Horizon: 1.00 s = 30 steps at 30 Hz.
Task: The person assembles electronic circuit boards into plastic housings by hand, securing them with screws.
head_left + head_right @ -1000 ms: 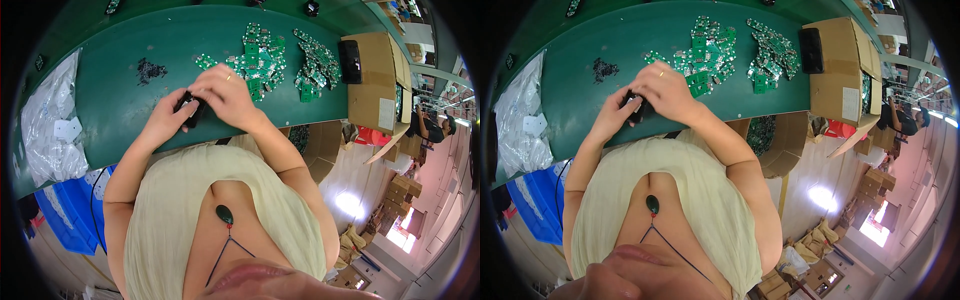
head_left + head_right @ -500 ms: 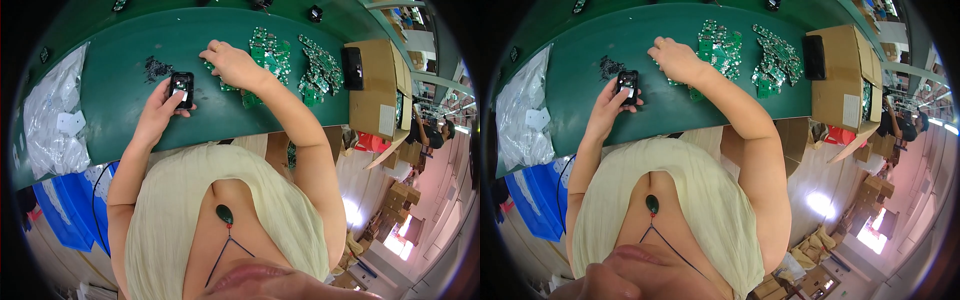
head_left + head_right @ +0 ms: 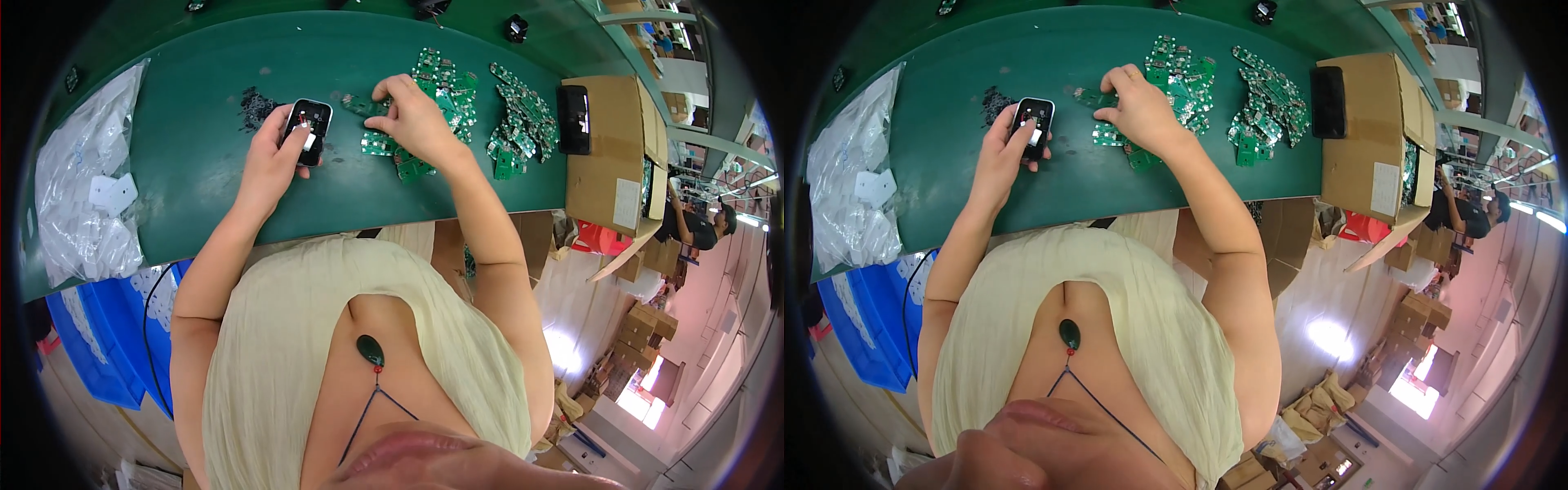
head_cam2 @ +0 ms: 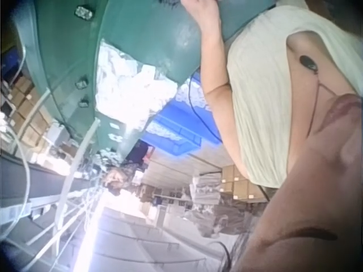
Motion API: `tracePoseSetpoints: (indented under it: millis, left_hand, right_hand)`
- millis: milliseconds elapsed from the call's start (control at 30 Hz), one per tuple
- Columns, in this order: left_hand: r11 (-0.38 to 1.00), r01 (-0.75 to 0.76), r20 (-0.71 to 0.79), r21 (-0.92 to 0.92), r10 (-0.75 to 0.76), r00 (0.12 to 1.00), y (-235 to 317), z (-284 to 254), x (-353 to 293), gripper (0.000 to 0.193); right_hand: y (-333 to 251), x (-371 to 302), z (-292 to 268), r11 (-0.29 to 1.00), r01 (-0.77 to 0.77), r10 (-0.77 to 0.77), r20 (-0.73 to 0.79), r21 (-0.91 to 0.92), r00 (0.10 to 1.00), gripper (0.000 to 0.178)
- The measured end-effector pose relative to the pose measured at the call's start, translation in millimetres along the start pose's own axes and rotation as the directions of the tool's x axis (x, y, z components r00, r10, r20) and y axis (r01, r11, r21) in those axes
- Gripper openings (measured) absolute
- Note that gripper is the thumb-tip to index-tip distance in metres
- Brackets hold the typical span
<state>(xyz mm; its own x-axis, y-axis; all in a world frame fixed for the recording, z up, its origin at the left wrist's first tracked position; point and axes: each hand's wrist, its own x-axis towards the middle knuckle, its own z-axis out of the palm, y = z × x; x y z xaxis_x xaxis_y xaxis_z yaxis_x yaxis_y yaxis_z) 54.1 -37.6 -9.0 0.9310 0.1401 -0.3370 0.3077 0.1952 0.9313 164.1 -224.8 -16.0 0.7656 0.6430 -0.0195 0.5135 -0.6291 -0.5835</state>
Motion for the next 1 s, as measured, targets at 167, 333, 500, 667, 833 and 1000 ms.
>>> tracePoseSetpoints:
  millis: [167,333,500,667,833,1000]
  left_hand:
    - [1.000,-0.013,-0.066,0.003,0.013,0.998,-5.0,-6.3,2.6,0.022]
    - [1.000,0.000,-0.098,-0.003,0.000,0.995,-7.3,-11.7,1.5,0.022]
    - [1.000,-0.015,-0.072,0.004,0.016,0.997,-7.6,-10.2,0.2,0.022]
    - [0.993,0.010,0.033,-0.115,-0.007,0.999,-1.7,0.3,-3.0,0.024]
    - [0.980,0.052,0.314,-0.194,0.012,0.949,7.6,2.8,-6.0,0.025]
    - [0.964,0.116,0.384,-0.241,-0.015,0.923,15.8,0.7,-8.8,0.024]
  right_hand:
    - [-8.1,1.6,11.2,0.988,-0.021,-0.008,-0.183,-0.152,0.983,0.042]
    - [-9.2,0.8,21.6,0.926,0.035,-0.091,-0.133,-0.375,0.987,0.035]
    - [-10.4,-4.0,21.0,0.934,0.092,-0.154,-0.156,-0.346,0.976,0.030]
    - [-13.5,-7.8,17.3,0.994,-0.015,-0.011,-0.232,-0.113,0.973,0.021]
    - [-41.7,-22.6,12.3,0.931,0.248,-0.335,-0.360,-0.267,0.871,0.014]
    - [-34.7,-29.0,21.5,0.912,0.380,-0.409,-0.420,-0.155,0.810,0.022]
